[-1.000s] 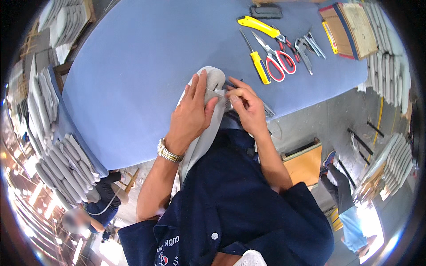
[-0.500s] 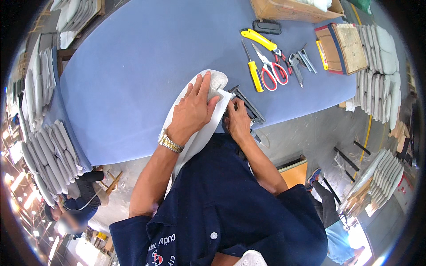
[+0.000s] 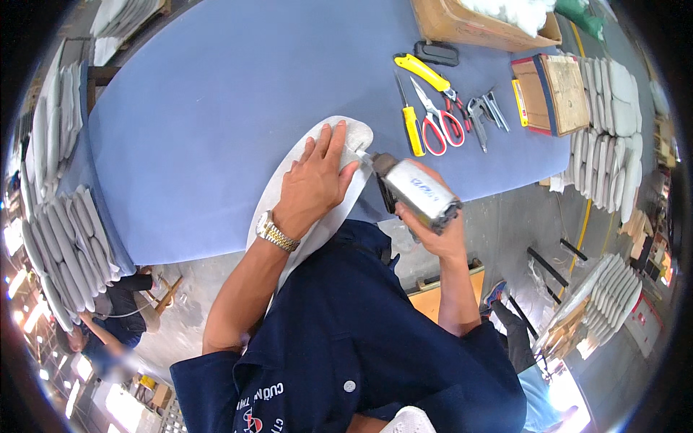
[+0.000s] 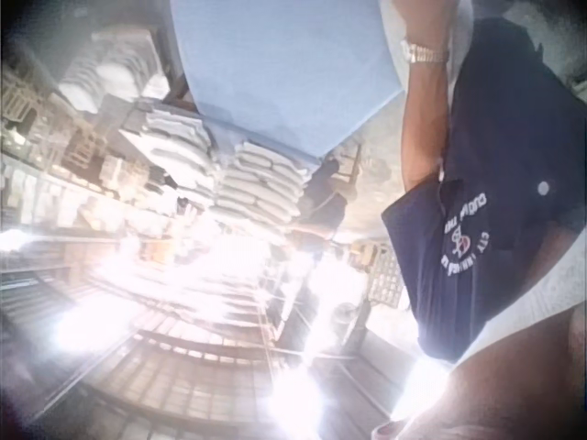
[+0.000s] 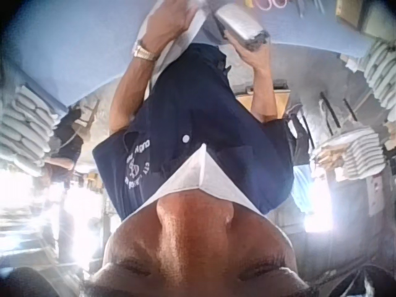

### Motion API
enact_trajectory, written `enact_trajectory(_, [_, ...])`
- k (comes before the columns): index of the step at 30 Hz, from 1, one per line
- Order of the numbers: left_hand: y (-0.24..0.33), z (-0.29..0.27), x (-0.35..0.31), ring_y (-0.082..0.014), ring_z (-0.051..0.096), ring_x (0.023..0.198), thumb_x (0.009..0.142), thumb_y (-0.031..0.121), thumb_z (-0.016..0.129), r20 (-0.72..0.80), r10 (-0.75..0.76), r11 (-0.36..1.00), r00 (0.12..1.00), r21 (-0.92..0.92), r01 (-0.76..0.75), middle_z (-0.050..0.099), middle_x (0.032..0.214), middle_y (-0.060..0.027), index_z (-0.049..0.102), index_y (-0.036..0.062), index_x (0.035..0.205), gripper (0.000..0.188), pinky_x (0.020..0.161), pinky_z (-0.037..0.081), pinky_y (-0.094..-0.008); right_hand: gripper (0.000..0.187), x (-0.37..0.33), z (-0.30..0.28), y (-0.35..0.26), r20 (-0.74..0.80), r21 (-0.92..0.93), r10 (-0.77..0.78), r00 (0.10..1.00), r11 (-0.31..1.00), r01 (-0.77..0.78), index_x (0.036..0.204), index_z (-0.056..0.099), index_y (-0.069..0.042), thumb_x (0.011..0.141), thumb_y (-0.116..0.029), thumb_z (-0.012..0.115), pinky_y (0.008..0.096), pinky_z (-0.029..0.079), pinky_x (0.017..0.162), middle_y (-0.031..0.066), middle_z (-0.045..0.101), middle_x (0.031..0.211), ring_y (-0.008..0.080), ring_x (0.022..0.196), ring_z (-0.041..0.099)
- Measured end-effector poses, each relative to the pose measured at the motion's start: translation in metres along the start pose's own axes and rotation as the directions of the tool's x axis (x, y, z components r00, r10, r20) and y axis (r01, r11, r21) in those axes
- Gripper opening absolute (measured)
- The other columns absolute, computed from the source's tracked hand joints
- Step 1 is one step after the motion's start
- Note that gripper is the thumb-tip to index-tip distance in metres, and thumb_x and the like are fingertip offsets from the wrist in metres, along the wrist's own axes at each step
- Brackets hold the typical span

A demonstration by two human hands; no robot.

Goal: The person folds a white fabric cover over a cushion, staples the edges with a staple gun, trims excess fabric with a utility knife, and stacks the finished cushion. The person repeats this process for multiple cushions.

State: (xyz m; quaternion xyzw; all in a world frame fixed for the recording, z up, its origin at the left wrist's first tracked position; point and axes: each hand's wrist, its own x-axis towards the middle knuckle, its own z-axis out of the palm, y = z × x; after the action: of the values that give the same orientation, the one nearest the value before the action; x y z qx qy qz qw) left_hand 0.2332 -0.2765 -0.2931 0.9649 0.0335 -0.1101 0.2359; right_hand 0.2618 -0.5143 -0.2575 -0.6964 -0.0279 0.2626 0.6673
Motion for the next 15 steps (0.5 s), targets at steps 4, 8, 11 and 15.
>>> enact_trajectory(4, [0.003, -0.005, 0.002, -0.0495, 0.053, 0.135, 0.102, 0.035, 0.058, 0.059, -0.025, 1.000, 0.998, 0.021, 0.024, 0.045, 0.157, -0.0246, 0.027, 0.0129, 0.163, 0.072, 0.101, 0.055, -0.0515, 0.066, 0.016, 0.003, 0.003, 0.109, -0.231, -0.203, 0.973, 0.947, 0.224, 0.140, 0.061, -0.001, 0.077, -0.003, 0.080, 0.0340, 0.050, 0.103, 0.0165, 0.068, 0.134, 0.0232, 0.122, 0.066])
enact_trajectory(8, [0.004, -0.011, 0.005, -0.0479, 0.052, 0.136, 0.097, 0.026, 0.062, 0.077, -0.028, 0.999, 0.997, -0.026, 0.030, 0.044, 0.159, -0.0239, 0.027, 0.0135, 0.163, 0.076, 0.101, 0.056, -0.0512, 0.065, 0.024, 0.009, -0.002, 0.137, -0.251, -0.149, 0.979, 0.951, 0.180, 0.140, 0.062, -0.002, 0.078, -0.007, 0.079, 0.0343, 0.051, 0.101, 0.0168, 0.068, 0.133, 0.0257, 0.121, 0.068])
enact_trajectory(11, [0.004, -0.012, 0.006, -0.0473, 0.052, 0.137, 0.095, 0.023, 0.064, 0.086, -0.028, 0.999, 0.996, -0.026, 0.030, 0.043, 0.159, -0.0232, 0.026, 0.0140, 0.164, 0.080, 0.102, 0.056, -0.0509, 0.065, 0.028, 0.009, -0.008, 0.143, -0.269, -0.094, 0.985, 0.954, 0.130, 0.139, 0.062, -0.005, 0.077, -0.011, 0.080, 0.0353, 0.052, 0.101, 0.0166, 0.069, 0.132, 0.0284, 0.121, 0.069])
enact_trajectory(15, [0.006, -0.014, 0.006, -0.0482, 0.049, 0.139, 0.094, 0.022, 0.066, 0.123, -0.045, 0.999, 0.991, -0.010, 0.046, 0.042, 0.160, -0.0231, 0.023, 0.0134, 0.165, 0.083, 0.103, 0.054, -0.0522, 0.064, 0.033, 0.012, -0.017, 0.150, -0.303, -0.063, 0.987, 0.947, 0.107, 0.138, 0.062, -0.005, 0.077, -0.011, 0.079, 0.0346, 0.052, 0.099, 0.0154, 0.070, 0.129, 0.0265, 0.117, 0.070])
